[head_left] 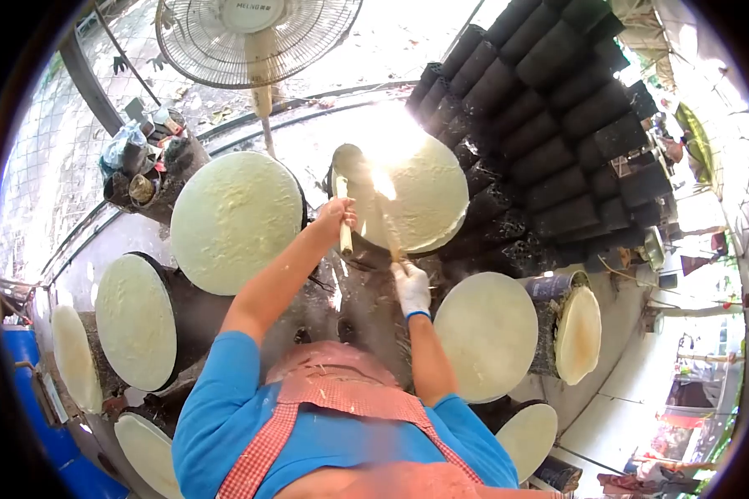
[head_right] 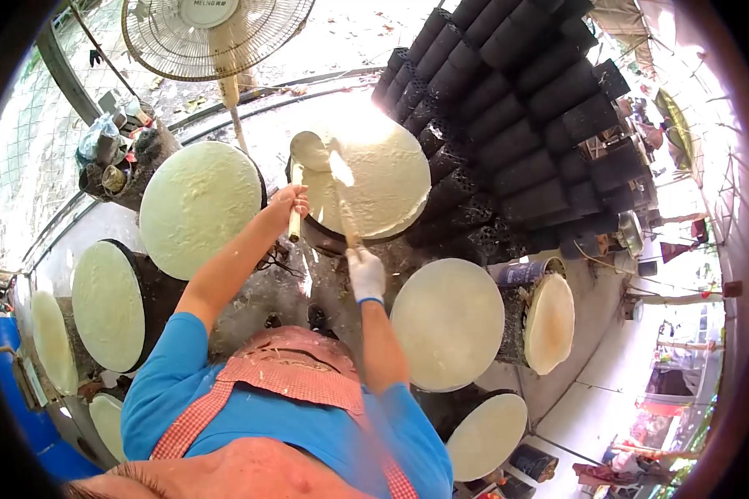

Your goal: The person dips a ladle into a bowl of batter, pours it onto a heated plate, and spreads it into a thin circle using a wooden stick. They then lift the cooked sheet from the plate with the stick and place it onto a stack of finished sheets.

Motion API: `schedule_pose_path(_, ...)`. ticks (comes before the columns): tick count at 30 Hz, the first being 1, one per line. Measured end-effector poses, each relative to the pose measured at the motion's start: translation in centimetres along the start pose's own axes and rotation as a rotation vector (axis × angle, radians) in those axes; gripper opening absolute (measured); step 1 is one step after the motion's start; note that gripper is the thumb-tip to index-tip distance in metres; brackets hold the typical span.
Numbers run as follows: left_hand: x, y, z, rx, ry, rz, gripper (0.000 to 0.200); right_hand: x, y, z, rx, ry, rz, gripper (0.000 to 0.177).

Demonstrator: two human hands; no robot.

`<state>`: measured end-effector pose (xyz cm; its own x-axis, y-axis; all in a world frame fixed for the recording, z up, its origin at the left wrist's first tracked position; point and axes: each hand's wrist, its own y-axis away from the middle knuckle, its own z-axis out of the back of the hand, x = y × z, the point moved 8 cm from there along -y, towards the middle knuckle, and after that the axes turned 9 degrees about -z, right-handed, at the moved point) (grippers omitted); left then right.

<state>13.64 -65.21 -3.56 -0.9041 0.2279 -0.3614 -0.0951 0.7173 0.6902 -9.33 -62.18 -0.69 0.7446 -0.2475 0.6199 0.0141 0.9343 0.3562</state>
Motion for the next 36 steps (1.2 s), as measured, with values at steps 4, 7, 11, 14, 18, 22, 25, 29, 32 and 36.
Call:
schedule_pose_path(4, -1.6, 4.2, -1.6, 0.333, 0.661, 0.620, 0.029, 2.1, 1.2, 2.0, -0.107, 0.250, 0.054, 0.034)
schedule_pose_path(7, -3.7, 9.7, 2.5, 0.552, 0.360, 0.399, 0.038, -2.1, -1.9, 1.4, -0.094, -0.011, 0.058, 0.035)
schedule_pose_path(11, -4.4, 14.4, 4.6, 0.304, 0.363, 0.427, 0.045, 1.5, 1.3, -0.6, -0.009, -0.002, 0.018, 0.040)
schedule_pose_path(14, -5.1, 17.4, 6.2, 0.384, 0.428, 0.496, 0.044, 1.8, 0.7, 2.1, -0.123, 0.303, 0.070, 0.039)
schedule_pose_path(18, -5.1, 22.5, 9.6, 0.564, 0.161, 0.201, 0.046, 0.0, -2.8, 1.5, -0.053, -0.150, 0.060, 0.034)
schedule_pose_path(22, -1.1, 23.9, 14.7, 0.351, 0.544, 0.328, 0.028, 2.0, 0.3, 2.5, -0.167, 0.332, 0.074, 0.035)
schedule_pose_path(25, 3.7, 26.5, 17.2, 0.278, 0.711, 0.544, 0.049, 1.0, -2.5, 4.7, -0.211, 0.287, 0.132, 0.033)
schedule_pose_path(29, 9.5, 28.5, 19.7, 0.325, 0.898, 0.545, 0.049, 2.0, -6.1, 2.6, -0.095, 0.190, 0.215, 0.037)
schedule_pose_path(32, 13.1, 29.7, 20.8, 0.278, 0.932, 0.465, 0.044, 2.9, -3.2, 3.0, -0.031, 0.320, 0.295, 0.037)
schedule_pose_path(36, 14.8, 31.7, 19.3, 0.175, 0.948, 0.334, 0.029, 1.7, -4.1, 6.4, -0.108, 0.468, 0.353, 0.035)
